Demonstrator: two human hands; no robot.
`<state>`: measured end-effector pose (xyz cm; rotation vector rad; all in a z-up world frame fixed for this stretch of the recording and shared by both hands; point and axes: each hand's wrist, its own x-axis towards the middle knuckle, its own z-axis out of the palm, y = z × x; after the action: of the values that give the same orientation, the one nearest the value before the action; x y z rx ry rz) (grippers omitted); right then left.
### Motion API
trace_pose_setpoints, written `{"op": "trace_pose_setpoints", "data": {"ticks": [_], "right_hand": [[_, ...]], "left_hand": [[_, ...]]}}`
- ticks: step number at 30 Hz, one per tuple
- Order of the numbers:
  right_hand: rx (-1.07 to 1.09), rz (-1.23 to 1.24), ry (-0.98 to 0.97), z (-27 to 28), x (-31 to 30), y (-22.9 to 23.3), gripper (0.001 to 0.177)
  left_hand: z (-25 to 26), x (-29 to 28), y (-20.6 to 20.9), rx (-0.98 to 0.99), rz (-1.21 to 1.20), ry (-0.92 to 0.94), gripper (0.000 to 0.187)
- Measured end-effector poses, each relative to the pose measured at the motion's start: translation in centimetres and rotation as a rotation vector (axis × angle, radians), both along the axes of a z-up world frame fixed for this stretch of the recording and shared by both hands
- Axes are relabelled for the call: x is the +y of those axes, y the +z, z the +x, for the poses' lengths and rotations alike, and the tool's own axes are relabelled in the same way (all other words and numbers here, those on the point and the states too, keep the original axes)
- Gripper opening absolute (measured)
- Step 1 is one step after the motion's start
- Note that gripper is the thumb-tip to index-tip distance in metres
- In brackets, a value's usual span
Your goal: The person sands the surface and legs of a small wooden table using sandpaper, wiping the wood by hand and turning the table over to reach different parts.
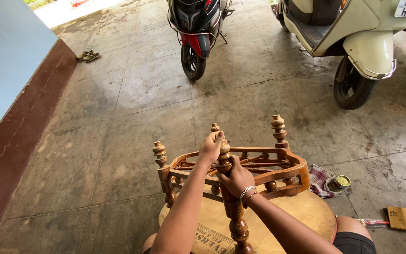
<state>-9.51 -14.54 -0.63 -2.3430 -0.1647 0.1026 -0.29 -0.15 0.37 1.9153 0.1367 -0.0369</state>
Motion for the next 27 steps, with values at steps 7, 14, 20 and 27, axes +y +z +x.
{"op": "trace_pose_setpoints", "data": {"ticks": [7,14,20,27], "right_hand": [[-0.020,0.022,-0.022,0.2,-0.2,-0.3,0.069],[-0.045,0.017,-0.018,0.1,0.1,-1.2,0.069],[-0.050,0.034,0.015,0.0,-0.5,-0.8,0.071],[-0.031,0.031,0.012,-0.4,0.1,0.2,0.072]], "left_hand": [[3.7,-0.4,4.8,0.114,0.557,-0.371,0.039],[4.8,-6.1,6.0,0.369,1.082,-0.176,0.032],[5.0,-4.7,5.7,0.258,0.929,-0.402,0.021],[2.3,1.8,3.8,0.211,-0.213,-0.400,0.026]]}}
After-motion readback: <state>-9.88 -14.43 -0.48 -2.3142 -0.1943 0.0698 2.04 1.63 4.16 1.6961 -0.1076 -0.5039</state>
